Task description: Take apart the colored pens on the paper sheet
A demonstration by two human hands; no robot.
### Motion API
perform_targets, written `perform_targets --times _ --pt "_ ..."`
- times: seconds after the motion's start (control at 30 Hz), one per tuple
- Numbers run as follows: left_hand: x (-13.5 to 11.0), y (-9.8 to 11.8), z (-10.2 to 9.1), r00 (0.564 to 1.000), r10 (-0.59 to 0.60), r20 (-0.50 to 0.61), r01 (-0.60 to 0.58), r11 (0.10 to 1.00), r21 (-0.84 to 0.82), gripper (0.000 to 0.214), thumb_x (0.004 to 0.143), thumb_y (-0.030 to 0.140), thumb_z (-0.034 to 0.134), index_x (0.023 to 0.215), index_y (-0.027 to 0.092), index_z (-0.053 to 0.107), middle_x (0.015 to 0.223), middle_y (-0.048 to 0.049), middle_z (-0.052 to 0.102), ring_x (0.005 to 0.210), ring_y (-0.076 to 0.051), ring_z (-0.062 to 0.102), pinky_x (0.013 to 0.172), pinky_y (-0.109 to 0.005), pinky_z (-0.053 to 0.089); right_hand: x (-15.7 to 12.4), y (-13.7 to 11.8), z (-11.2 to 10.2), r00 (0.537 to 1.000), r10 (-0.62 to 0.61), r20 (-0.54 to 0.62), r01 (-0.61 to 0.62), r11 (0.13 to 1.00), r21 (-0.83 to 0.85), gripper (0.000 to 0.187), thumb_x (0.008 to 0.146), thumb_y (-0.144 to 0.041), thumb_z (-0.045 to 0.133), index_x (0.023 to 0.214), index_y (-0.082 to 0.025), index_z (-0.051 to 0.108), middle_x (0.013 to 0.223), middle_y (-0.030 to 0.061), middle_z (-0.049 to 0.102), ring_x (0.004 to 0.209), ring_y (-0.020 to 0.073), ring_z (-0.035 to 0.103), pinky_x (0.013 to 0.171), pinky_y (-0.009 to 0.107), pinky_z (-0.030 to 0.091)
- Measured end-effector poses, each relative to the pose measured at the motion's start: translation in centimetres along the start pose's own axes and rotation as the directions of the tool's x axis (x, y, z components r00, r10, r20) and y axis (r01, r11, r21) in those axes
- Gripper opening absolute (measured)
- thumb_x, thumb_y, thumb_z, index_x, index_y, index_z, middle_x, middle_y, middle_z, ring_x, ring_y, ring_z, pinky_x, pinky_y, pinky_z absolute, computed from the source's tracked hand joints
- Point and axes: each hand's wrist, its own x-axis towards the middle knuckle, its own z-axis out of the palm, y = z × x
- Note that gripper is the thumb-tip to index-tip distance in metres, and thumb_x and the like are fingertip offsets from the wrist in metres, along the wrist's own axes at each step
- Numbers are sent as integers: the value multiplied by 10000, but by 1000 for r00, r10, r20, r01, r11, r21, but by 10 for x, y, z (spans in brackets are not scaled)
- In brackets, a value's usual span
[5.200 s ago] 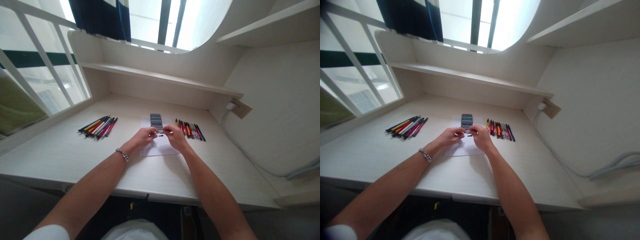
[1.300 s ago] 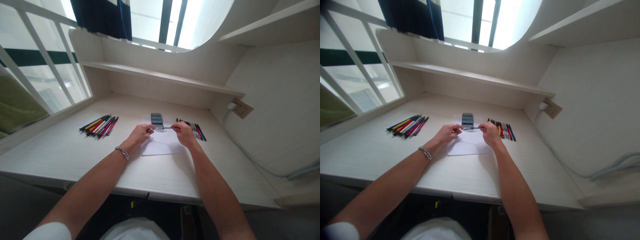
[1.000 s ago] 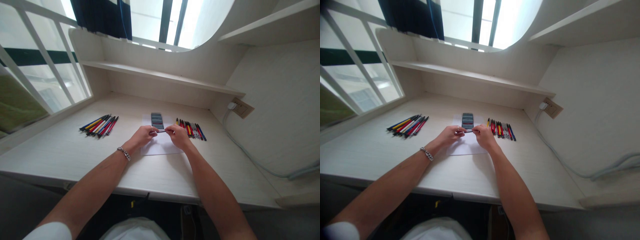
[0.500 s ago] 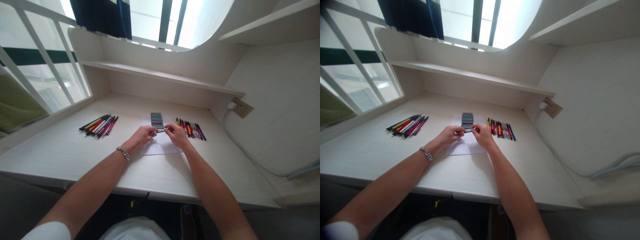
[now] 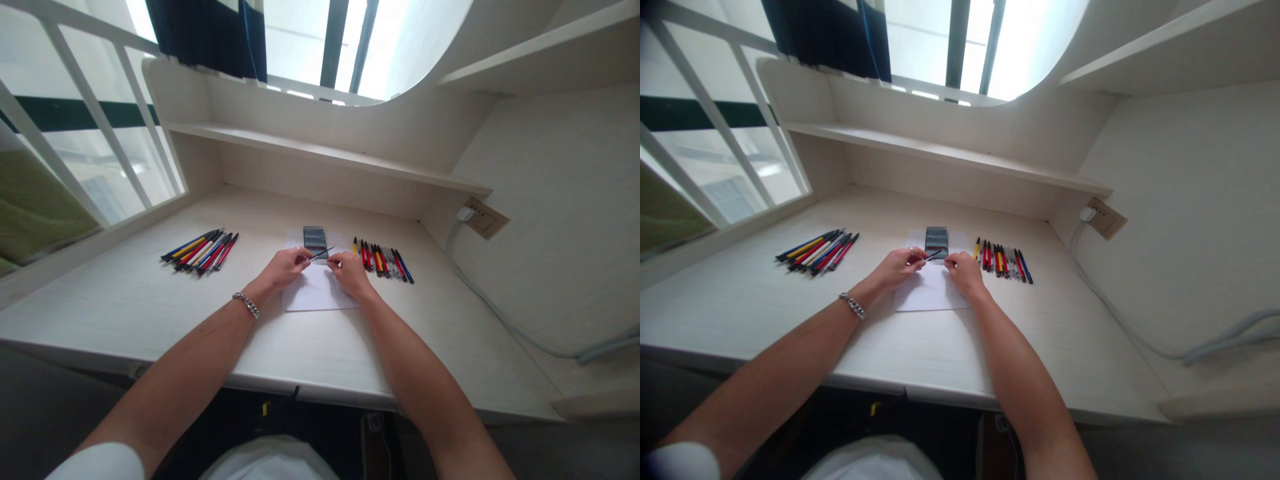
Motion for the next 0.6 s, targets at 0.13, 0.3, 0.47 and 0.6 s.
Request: perform_targets --times 0.13,0.3,0.47,0.6 --pt "-1 2 -1 1000 -13 5 13 1000 18 264 880 299 603 1070 172 736 915 -83 766 845 -212 693 821 -321 525 2 -1 9 1000 16 24 -13 996 -93 195 900 -215 628 976 -240 805 983 82 703 889 210 637 825 303 464" --pt "-1 3 0 1000 -17 13 17 1000 21 263 878 291 606 1072 168 735 933 -90 764 856 -217 689 821 -326 523 0 -2 12 999 -1 43 6 991 -132 209 907 -218 614 976 -248 809 948 82 684 888 209 624 798 290 458" --pt "-1 4 0 1000 -11 18 11 1000 21 245 871 282 609 1047 172 741 917 -78 759 849 -207 683 815 -308 524 0 -6 11 999 17 48 -9 989 -150 210 907 -230 606 978 -247 803 936 85 676 873 204 622 781 283 456" --pt "-1 5 -1 1000 -16 18 16 1000 17 241 864 273 607 1037 173 741 912 -74 757 843 -203 682 808 -300 525 1 -8 11 994 46 95 -29 985 -171 196 895 -225 609 961 -225 794 977 112 685 909 234 629 790 307 451"
